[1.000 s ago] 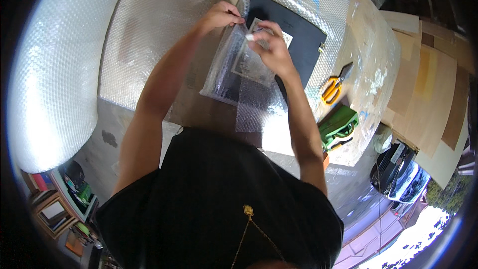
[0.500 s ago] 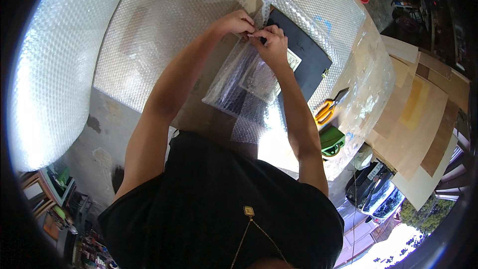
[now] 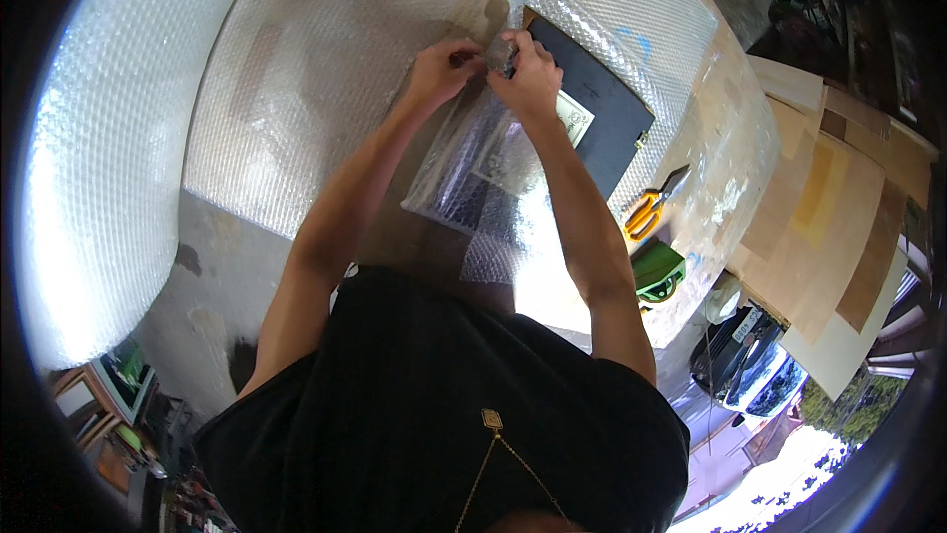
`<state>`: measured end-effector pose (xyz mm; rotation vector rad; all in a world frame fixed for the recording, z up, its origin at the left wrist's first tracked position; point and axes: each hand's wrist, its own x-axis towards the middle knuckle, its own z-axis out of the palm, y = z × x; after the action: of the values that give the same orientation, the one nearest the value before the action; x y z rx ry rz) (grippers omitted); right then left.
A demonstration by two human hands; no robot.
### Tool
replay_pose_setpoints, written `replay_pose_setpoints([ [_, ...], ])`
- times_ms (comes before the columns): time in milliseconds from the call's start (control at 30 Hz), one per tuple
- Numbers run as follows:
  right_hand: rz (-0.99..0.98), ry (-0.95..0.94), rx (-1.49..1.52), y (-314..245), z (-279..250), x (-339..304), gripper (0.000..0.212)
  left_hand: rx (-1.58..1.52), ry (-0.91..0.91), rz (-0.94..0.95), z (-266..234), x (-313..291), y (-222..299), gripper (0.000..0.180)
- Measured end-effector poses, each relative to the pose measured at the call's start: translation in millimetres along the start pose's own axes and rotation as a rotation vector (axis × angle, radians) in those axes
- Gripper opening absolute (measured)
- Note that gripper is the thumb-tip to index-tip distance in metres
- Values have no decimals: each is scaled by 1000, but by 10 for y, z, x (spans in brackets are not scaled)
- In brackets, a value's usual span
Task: The person wraps a flat rectangular object in bubble wrap and secures it with tape. They then walk to a nearby area, pick up two framed pictures, and place them on the table.
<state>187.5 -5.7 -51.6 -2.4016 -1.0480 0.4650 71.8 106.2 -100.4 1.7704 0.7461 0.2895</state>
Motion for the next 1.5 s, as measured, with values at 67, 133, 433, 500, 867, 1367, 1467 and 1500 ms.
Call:
replay_pose_setpoints([
  [67,15,44,-126,-98,31,6,59,-34,141,-53,71,-72,-76,26],
  [133,27,122,-196,-132,84,-7,57,-81,179,-50,140,-185,-97,26],
  [433,-1,598,393,140,-144,-575,34,112,153,173,315,-460,116,41],
  [500,245,761,241,580,-272,-1270,32,262,202,317,401,-582,251,44],
  [867,1119,549,364,1950,50,-3347,53,683,-875,1036,2149,-1303,819,24],
  [1367,545,813,364,1001,34,-3234,15,473,-966,1367,1958,-1228,894,32],
  [1467,769,929,285,904,152,-3304,28,421,-1002,1374,1965,-1211,879,26],
  [1500,859,875,411,895,228,-3351,31,402,-998,1377,1945,-1199,883,25],
])
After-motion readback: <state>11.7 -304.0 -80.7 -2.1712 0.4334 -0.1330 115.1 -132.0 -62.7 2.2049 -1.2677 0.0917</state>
